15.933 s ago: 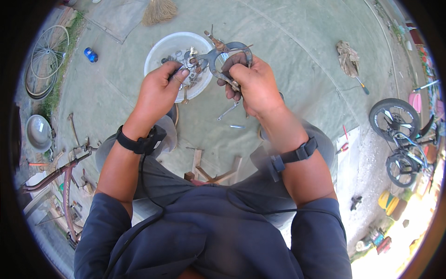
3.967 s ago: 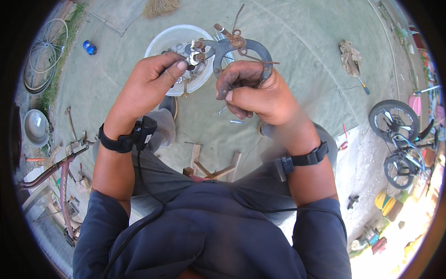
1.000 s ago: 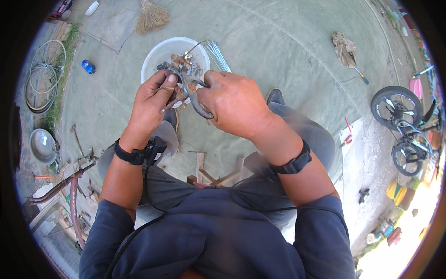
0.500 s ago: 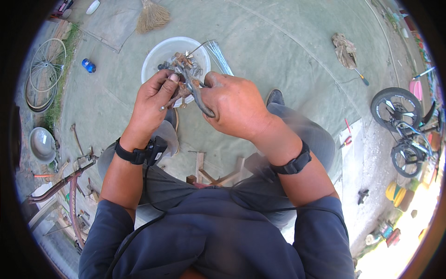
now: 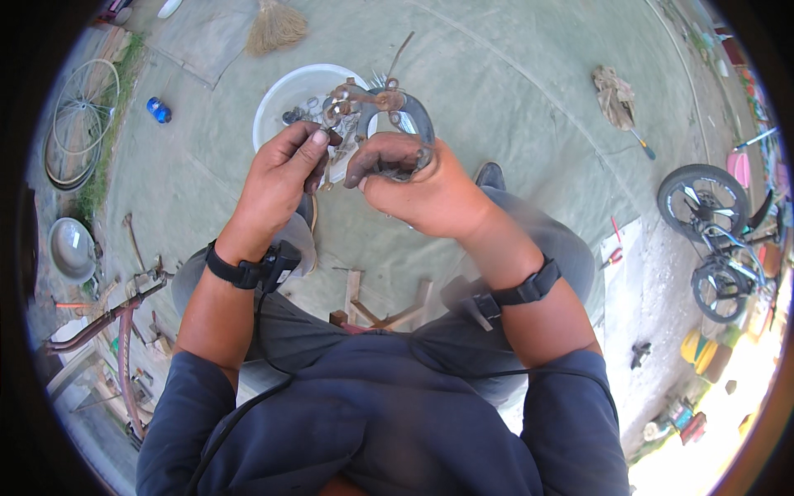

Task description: The person uses a wrench to tighten and loosen bolts on a circular metal component with attached rods. The person repeatedly adjusts the wrench and repositions the part, occasionally picking up small hardware from a nearby white basin.

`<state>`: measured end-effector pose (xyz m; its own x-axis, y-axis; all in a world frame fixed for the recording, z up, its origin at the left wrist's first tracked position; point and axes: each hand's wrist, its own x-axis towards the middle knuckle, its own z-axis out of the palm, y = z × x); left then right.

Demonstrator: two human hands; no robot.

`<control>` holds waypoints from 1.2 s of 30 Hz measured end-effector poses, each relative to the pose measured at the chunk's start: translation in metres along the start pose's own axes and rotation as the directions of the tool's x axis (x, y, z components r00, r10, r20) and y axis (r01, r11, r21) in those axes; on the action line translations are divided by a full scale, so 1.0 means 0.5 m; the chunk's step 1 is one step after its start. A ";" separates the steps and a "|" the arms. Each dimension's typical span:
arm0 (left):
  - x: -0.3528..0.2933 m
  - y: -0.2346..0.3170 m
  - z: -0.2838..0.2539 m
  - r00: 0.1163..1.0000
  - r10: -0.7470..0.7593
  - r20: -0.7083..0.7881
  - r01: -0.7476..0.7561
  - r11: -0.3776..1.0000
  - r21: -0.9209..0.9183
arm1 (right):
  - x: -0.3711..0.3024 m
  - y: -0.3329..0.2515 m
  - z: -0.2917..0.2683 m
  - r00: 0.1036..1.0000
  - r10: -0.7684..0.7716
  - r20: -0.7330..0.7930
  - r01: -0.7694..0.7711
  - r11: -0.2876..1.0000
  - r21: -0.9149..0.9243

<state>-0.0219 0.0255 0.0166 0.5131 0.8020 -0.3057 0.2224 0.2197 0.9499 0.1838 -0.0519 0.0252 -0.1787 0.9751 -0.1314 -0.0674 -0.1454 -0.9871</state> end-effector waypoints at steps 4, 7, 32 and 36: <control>0.004 -0.010 0.004 0.997 0.067 -0.044 -0.065 0.997 0.033 | 0.004 -0.001 -0.008 0.996 0.079 0.044 -0.089 0.945 0.314; 0.007 -0.018 0.005 0.988 0.126 -0.086 -0.124 0.992 0.022 | 0.004 0.006 -0.010 0.998 0.036 0.043 -0.052 0.894 0.446; 0.006 -0.011 0.001 0.987 0.093 -0.128 -0.083 0.993 0.083 | 0.007 0.013 -0.021 0.995 0.038 0.092 -0.095 0.651 0.753; 0.006 -0.008 0.002 0.988 0.076 -0.133 -0.067 0.995 0.073 | 0.007 0.014 -0.022 0.995 0.036 0.095 -0.096 0.646 0.758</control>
<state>-0.0206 0.0266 0.0117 0.4140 0.8830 -0.2211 0.2476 0.1245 0.9608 0.1935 -0.0478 0.0168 -0.2738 0.9489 -0.1572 -0.7700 -0.3142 -0.5553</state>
